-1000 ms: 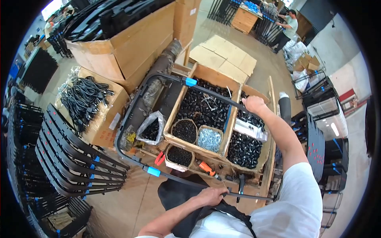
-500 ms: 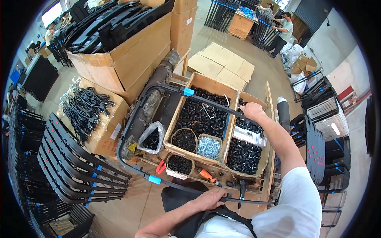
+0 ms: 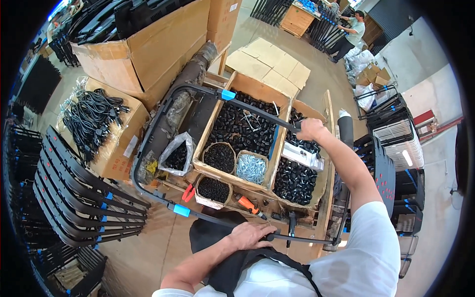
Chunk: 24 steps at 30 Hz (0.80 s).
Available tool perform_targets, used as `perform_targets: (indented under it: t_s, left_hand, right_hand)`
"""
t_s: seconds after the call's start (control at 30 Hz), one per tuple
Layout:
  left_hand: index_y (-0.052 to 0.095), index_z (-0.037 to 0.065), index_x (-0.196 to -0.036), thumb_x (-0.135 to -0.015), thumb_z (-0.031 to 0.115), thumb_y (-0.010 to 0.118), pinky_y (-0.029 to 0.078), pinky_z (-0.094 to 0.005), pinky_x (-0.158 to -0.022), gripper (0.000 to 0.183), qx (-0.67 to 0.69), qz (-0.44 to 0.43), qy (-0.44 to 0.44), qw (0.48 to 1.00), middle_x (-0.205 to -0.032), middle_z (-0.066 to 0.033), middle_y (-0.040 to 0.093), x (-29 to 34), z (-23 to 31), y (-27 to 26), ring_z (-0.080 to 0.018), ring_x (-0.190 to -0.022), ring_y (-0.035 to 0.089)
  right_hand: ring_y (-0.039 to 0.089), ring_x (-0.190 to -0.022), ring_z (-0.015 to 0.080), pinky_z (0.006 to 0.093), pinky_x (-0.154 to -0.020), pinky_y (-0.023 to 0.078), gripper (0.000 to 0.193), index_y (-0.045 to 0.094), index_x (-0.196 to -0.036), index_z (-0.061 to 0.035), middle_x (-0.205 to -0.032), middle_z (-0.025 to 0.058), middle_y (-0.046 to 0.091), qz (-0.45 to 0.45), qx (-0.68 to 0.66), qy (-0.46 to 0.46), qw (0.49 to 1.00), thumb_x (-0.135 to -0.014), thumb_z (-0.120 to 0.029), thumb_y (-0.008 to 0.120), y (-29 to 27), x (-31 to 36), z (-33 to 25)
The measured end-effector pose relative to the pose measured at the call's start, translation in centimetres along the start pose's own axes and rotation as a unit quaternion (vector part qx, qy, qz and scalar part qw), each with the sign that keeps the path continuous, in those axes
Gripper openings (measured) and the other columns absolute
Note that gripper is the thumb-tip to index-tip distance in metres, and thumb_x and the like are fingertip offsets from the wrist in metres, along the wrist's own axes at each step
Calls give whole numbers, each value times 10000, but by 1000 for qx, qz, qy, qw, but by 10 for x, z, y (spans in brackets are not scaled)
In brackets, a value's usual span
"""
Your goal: Assemble industrial equipment parts by attaching plastic covers to frames using screws and wiring components.
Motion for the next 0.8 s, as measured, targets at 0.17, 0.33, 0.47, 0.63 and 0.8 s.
perform_targets:
  t_s: [0.17,0.33,0.47,0.63,0.8]
  left_hand:
    - [574,198,-1325,-983,570,630,580,-507,-810,509,33,70,9,997,-1068,-132,742,-1,-6,9,-394,-947,720]
    - [590,201,-1286,-1002,519,622,579,-512,-800,428,24,72,27,997,-1004,-124,730,-3,-10,12,-381,-937,720]
    - [600,191,-1269,-1011,503,609,583,-498,-799,405,16,89,38,995,-1036,-117,724,5,-6,22,-375,-952,722]
    - [621,179,-1252,-1011,510,594,592,-494,-758,410,-1,70,29,997,-1031,-101,718,1,-4,17,-364,-929,721]
    - [632,182,-1252,-1002,490,614,593,-496,-737,397,4,81,34,996,-1008,-105,718,4,-1,15,-361,-894,722]
  right_hand:
    - [765,-1051,326,439,-899,611,336,786,-1044,-37,-1105,191,781,121,-81,6,989,-801,-258,716,-25,6,-8]
    - [754,-1056,360,467,-893,612,334,786,-1069,-40,-1081,197,778,-3,46,-1,999,-795,-212,704,-16,-15,-5]
    - [755,-1053,359,465,-895,614,302,783,-1032,-45,-1101,201,775,18,19,-18,999,-789,-205,699,-11,-6,-9]
    - [750,-1066,359,482,-898,611,321,791,-1083,-70,-1099,188,776,134,-80,70,985,-808,-195,682,-21,9,6]
    - [758,-1090,298,456,-905,612,259,812,-1041,-92,-1111,147,789,-12,81,32,996,-855,-156,644,-5,-3,-3]
Point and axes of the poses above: each hand's wrist, its own x-axis away from the middle knuckle, its own y-axis out of the palm, z = x × y, the point moved 4 cm from there along -x, towards the middle knuckle
